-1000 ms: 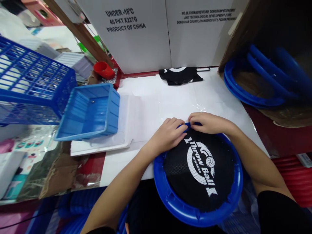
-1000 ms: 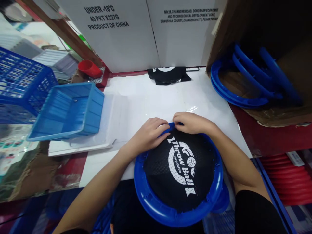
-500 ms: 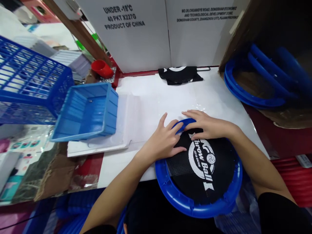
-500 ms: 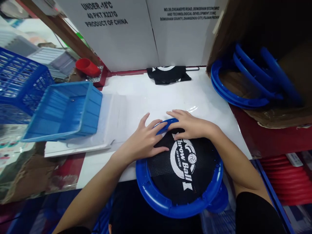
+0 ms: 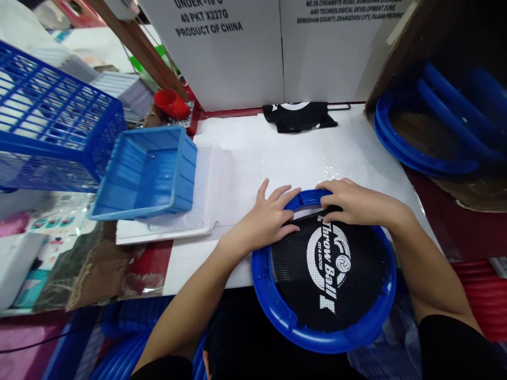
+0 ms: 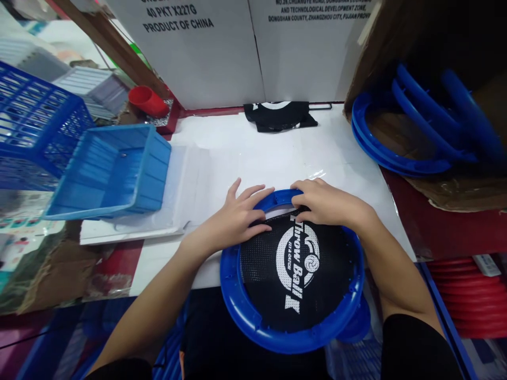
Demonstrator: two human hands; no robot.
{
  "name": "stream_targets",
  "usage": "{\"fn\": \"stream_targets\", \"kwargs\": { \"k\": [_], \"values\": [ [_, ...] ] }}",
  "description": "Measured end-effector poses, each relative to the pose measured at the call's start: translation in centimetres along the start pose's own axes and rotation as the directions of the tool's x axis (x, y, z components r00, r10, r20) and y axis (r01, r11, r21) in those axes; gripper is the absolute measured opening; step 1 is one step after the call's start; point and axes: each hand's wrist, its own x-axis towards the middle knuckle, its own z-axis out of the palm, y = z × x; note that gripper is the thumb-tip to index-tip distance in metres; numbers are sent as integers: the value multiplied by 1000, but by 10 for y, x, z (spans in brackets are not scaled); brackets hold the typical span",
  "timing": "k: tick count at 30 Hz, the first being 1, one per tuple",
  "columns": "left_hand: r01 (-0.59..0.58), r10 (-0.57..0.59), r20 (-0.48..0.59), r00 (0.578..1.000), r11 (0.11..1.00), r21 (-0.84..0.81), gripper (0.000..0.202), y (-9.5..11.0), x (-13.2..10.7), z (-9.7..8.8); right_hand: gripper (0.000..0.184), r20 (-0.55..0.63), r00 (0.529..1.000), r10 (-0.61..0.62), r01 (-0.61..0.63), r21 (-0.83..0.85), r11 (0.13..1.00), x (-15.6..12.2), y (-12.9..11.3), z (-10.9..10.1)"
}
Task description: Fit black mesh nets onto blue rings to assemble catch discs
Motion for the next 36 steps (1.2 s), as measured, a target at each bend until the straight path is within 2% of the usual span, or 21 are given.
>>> {"fn": "stream_targets", "kwargs": {
  "k": [4,7,12,15,22,27,30,36],
  "values": [
    [21,-20,9,1000,997,-74,11,-2,-1,-2,9,-18,1000,7,-6,46,999,-2,1,0],
    [45,-47,-16,999,994,-103,8,0,-1,-5,14,-36,999,-22,25,107,994,2,2,0],
    [192,-199,-152,968,980,-54,8,9,-3,-4,18,-53,994,-94,101,147,984,10,14,-3],
    [255,-271,-171,947,961,-105,12,7,-3,0,20,-98,989,-109,124,164,979,11,20,-1],
    [258,-348,-214,913,898,-356,15,-7,-1,-3,25,-144,988,-63,85,155,984,9,14,1],
    [297,-379,-262,887,905,-305,17,-10,-4,-6,29,-144,988,-60,77,117,990,11,11,1],
    [308,-385,-238,892,902,-304,17,-11,-4,-6,30,-151,985,-82,95,80,992,12,13,2],
    [297,-372,-117,921,864,-407,16,-17,-8,-15,28,-140,987,-78,85,40,996,13,12,3]
  ]
}}
